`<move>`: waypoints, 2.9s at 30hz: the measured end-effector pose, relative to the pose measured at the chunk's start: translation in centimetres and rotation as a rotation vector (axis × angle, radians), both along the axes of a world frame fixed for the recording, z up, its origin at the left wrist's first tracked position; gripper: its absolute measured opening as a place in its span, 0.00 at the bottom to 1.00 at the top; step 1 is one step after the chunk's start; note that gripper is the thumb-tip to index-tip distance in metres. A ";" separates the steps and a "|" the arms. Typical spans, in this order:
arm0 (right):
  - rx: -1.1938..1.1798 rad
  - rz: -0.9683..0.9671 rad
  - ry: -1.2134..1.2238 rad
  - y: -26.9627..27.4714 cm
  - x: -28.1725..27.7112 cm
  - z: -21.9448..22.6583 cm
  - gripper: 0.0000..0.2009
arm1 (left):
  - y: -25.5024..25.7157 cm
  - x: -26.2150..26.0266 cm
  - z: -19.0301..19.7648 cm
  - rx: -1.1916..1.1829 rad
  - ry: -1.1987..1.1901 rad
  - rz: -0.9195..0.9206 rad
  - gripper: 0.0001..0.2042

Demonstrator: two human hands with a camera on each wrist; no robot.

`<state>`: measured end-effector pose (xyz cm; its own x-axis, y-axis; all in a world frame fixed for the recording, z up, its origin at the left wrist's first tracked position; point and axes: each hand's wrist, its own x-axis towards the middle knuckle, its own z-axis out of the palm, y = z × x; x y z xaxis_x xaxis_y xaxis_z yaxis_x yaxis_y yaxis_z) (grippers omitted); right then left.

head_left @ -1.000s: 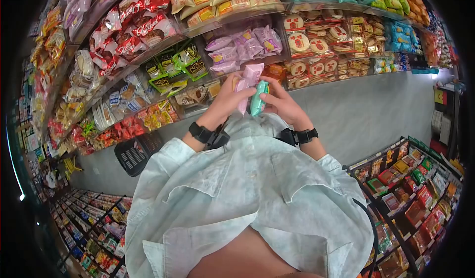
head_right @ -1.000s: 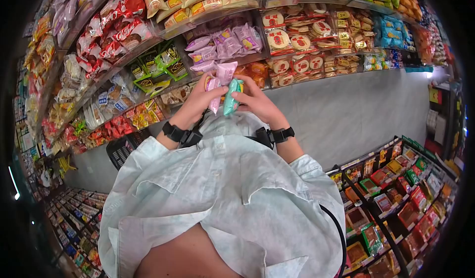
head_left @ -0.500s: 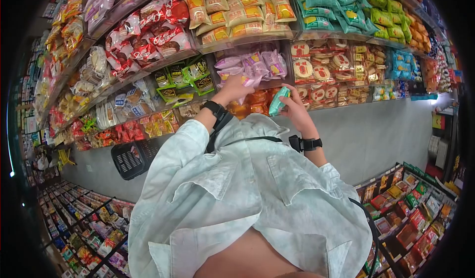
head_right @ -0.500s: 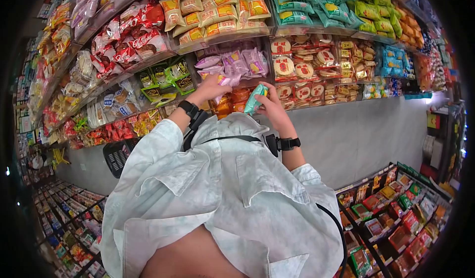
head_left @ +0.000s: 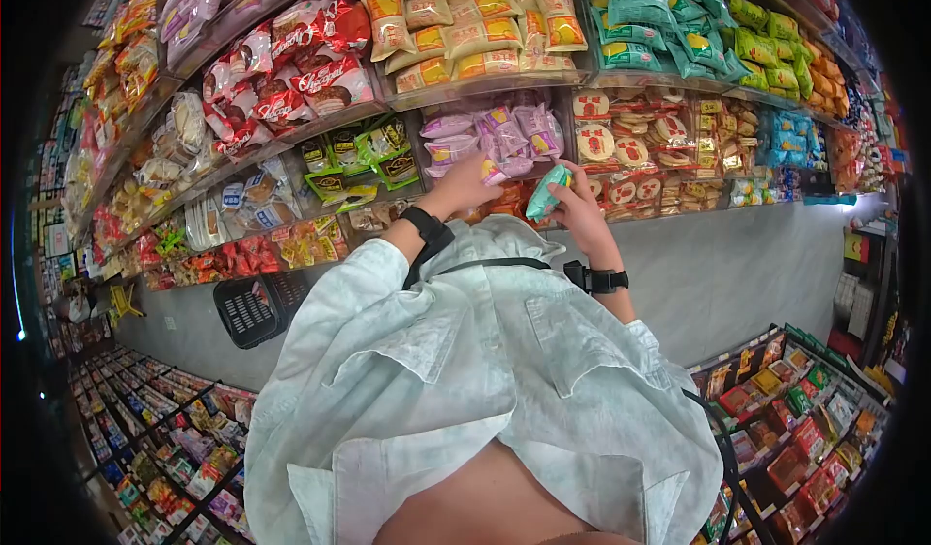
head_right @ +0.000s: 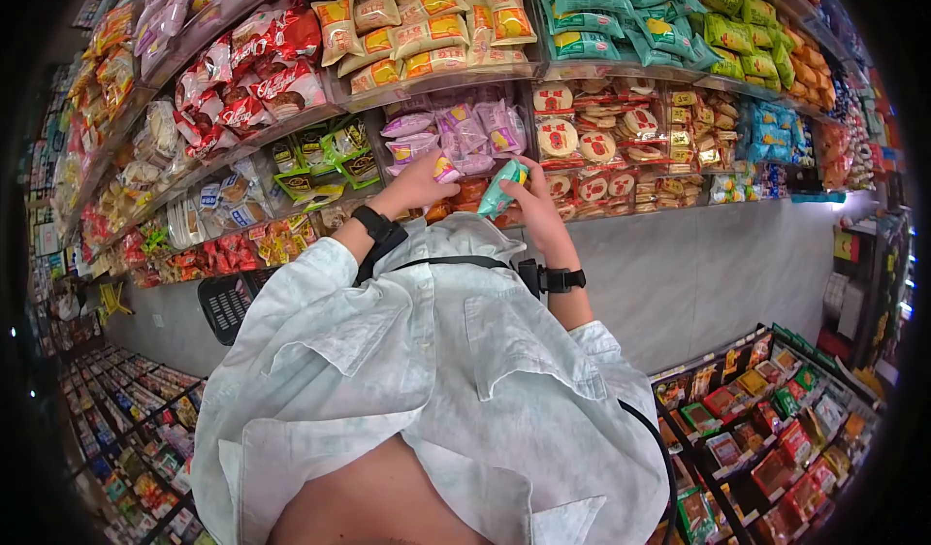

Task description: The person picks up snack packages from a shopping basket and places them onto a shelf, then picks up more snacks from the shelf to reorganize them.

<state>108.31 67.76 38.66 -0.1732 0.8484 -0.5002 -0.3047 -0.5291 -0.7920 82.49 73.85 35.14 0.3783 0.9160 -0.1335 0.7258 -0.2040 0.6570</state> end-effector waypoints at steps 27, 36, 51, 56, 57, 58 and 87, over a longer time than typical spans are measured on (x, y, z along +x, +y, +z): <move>0.110 0.101 -0.285 0.4 -1.3 1.7 0.31 | 5.5 -4.2 0.0 0.210 -0.144 0.503 0.21; 0.013 0.149 -0.113 -1.8 -2.6 1.8 0.29 | -6.4 -5.9 6.9 -0.455 -0.530 0.310 0.14; 0.552 0.799 -0.405 -3.8 -14.8 2.4 0.31 | -20.8 -11.0 3.4 -0.374 -0.698 0.688 0.18; 0.474 0.856 -0.495 -6.2 -16.8 4.8 0.32 | -23.5 -14.4 4.1 -0.374 -0.780 0.653 0.13; 0.519 0.858 -0.564 -6.9 -17.3 5.4 0.33 | -24.2 -15.2 3.0 -0.422 -0.794 0.607 0.13; 0.496 0.852 -0.628 -7.9 -17.7 5.6 0.34 | -25.2 -16.0 1.8 -0.474 -0.806 0.560 0.13; 0.493 0.142 -0.674 -6.3 1.1 4.0 0.32 | -12.5 2.5 4.9 -0.418 -0.677 0.232 0.16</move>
<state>109.43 61.47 42.70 -0.0923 0.9893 -0.1130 0.3590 -0.0728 -0.9305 85.03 61.37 40.06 0.3068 0.9061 -0.2911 0.1396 0.2597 0.9555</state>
